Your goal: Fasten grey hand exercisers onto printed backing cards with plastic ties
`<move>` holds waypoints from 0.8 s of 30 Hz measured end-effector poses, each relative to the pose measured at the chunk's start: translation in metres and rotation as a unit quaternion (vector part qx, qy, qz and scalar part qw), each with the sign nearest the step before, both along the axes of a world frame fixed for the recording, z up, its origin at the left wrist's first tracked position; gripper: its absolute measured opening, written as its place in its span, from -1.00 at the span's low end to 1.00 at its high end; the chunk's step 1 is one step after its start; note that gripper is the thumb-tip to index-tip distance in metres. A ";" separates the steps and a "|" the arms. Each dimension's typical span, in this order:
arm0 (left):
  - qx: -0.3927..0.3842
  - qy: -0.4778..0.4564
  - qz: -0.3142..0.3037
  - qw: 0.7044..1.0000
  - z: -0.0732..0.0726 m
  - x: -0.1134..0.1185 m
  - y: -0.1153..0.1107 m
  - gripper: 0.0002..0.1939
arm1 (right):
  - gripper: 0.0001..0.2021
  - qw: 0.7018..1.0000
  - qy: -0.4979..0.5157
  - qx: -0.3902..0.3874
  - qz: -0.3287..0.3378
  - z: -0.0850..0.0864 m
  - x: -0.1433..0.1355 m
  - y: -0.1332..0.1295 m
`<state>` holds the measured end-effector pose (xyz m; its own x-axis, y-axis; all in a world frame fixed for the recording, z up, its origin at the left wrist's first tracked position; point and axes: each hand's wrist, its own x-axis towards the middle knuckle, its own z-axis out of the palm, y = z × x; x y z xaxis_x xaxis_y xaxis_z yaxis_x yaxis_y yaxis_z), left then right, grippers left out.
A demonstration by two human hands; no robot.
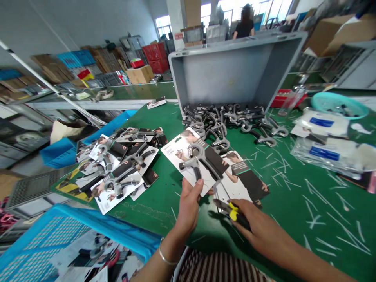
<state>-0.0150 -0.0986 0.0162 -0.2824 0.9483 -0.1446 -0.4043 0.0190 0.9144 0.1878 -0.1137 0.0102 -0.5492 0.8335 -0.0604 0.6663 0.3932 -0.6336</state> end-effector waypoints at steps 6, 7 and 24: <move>0.036 -0.026 0.000 0.999 -0.001 0.015 -0.004 -0.52 | -0.62 0.993 0.014 0.079 -0.089 -0.018 -0.024 0.008; 0.038 -0.033 0.000 0.999 -0.002 0.016 -0.005 -0.51 | -0.62 0.992 0.015 0.087 -0.094 -0.018 -0.027 0.009; -0.012 0.051 -0.025 0.998 -0.012 0.012 -0.007 -0.64 | -0.73 0.978 0.162 -0.123 -0.053 -0.014 -0.036 -0.001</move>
<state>-0.0033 -0.1057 0.0043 -0.2489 0.9584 -0.1398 -0.3075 0.0586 0.9497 0.1514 -0.1144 -0.0034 -0.4835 0.8693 -0.1025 0.4437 0.1425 -0.8848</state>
